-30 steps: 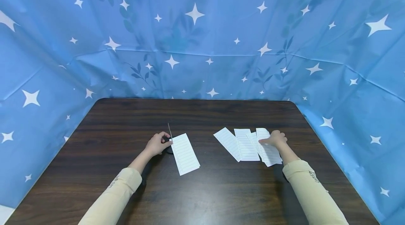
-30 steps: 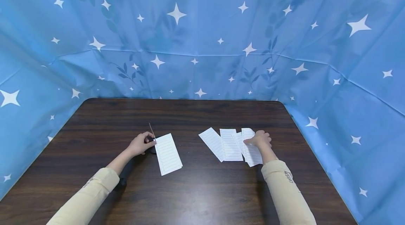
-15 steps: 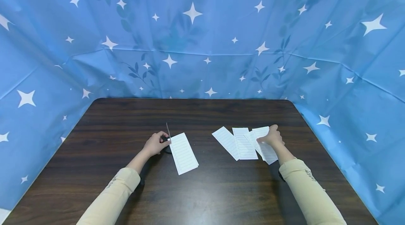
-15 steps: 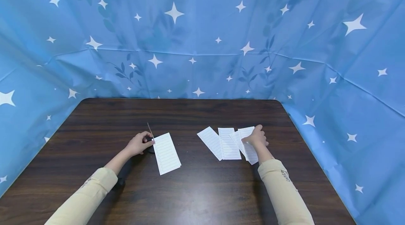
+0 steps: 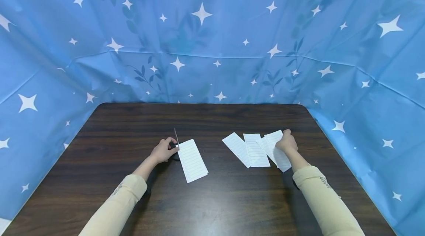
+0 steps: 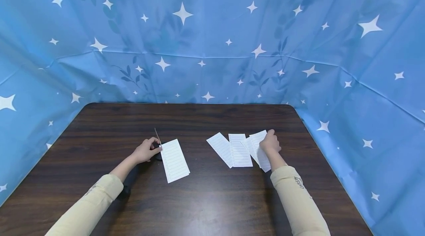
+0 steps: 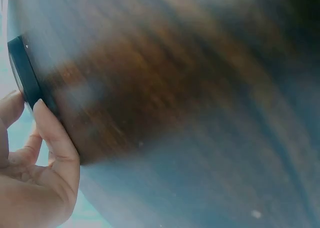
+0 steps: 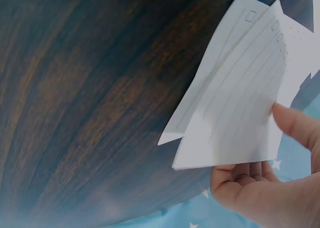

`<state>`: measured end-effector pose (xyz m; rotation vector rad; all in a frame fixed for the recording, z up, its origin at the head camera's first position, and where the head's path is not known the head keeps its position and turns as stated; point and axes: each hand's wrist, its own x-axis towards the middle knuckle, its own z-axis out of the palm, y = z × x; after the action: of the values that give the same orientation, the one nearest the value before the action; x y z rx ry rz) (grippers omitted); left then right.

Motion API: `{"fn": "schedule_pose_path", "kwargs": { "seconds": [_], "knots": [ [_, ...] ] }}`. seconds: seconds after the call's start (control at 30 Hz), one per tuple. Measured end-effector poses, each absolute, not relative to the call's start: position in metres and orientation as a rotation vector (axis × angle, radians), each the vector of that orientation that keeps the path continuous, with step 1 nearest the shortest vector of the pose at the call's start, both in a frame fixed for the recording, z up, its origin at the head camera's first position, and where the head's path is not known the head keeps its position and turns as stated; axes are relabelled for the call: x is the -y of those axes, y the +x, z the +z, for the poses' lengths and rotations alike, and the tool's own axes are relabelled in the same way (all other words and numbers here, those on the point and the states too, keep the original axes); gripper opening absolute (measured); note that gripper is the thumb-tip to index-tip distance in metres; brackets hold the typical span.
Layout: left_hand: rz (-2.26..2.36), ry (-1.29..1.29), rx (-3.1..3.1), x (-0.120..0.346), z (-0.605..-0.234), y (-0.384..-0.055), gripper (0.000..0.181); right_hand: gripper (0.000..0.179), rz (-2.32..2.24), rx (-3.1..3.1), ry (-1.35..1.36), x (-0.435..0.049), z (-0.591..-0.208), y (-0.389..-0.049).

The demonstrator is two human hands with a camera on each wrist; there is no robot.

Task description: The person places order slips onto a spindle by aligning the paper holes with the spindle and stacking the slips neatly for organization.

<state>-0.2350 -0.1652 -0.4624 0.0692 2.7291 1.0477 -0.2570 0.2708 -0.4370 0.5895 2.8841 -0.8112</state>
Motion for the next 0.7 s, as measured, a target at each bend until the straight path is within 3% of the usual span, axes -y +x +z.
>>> {"fn": "schedule_pose_path", "kwargs": {
  "seconds": [0.33,0.7],
  "knots": [
    [1.032,0.105,-2.723,0.166,-0.461,-0.233,0.029,0.039,-0.79,-2.984,0.512,-0.275,-0.432,-0.259],
    [1.033,0.099,-2.721,0.165,-0.458,-0.233,0.031,0.027,-0.791,-3.001,0.439,-0.279,-0.426,-0.259]
  ]
}}
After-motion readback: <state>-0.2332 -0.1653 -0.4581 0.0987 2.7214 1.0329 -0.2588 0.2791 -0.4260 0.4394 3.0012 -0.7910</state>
